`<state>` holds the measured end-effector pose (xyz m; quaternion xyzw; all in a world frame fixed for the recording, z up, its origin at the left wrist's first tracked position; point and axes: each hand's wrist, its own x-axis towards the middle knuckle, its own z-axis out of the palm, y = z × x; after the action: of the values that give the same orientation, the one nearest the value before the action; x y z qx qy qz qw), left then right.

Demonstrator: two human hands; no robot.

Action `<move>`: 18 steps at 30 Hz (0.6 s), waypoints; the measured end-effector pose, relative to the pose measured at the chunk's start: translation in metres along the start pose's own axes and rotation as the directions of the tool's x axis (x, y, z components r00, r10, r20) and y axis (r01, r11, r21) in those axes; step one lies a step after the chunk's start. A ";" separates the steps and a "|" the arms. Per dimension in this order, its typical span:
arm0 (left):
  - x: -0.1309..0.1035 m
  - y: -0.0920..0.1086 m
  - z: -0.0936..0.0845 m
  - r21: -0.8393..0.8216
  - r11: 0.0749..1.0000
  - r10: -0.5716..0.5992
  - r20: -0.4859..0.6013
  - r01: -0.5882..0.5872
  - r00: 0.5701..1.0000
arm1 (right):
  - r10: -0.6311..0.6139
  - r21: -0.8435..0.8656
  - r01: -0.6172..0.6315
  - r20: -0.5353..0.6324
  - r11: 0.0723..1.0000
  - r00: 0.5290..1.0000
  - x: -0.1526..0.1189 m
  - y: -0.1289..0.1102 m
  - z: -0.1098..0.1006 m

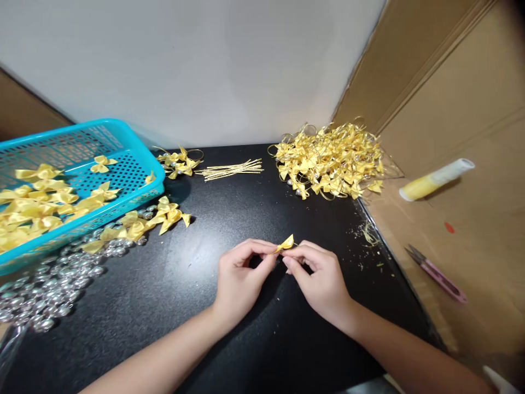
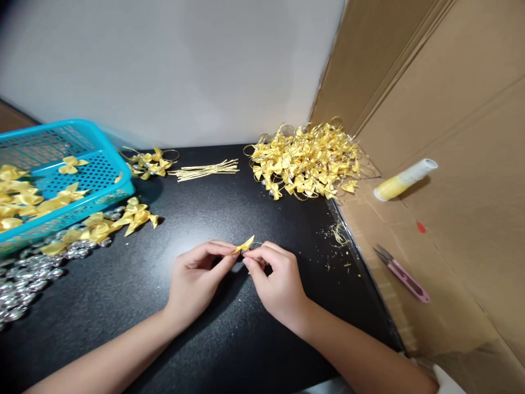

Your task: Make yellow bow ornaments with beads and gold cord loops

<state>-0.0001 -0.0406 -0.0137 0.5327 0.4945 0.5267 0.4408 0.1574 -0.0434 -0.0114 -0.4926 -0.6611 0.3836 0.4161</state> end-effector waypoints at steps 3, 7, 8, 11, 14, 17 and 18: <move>0.000 0.002 -0.003 0.119 0.985 0.118 0.030 -0.121 0.993 | 0.044 0.033 -0.044 0.000 0.998 0.999 -0.001 0.002 0.000; 0.000 0.004 -0.004 0.192 0.956 0.214 0.062 -0.222 0.975 | 0.061 0.064 -0.061 0.013 0.996 0.998 -0.001 0.003 0.000; 0.000 0.005 -0.005 0.203 0.950 0.229 0.071 -0.238 0.971 | 0.062 0.068 -0.062 0.013 0.996 0.998 -0.001 0.003 -0.001; 0.000 0.006 -0.005 0.228 0.931 0.268 0.098 -0.284 0.958 | 0.062 0.075 -0.063 0.008 0.995 0.998 -0.002 0.003 -0.001; 0.000 0.006 -0.006 0.238 0.920 0.290 0.116 -0.310 0.950 | 0.059 0.084 -0.059 0.004 0.995 0.998 -0.001 0.003 -0.001; 0.000 0.005 -0.007 0.241 0.918 0.291 0.126 -0.314 0.948 | 0.059 0.083 -0.059 0.002 0.995 0.998 -0.001 0.003 -0.001; 0.000 0.005 -0.007 0.239 0.919 0.289 0.128 -0.312 0.949 | 0.060 0.082 -0.061 0.006 0.995 0.998 -0.001 0.004 -0.001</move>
<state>-0.0064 -0.0420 -0.0084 0.6780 0.4503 0.4951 0.3039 0.1598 -0.0433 -0.0146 -0.4942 -0.6303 0.4238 0.4230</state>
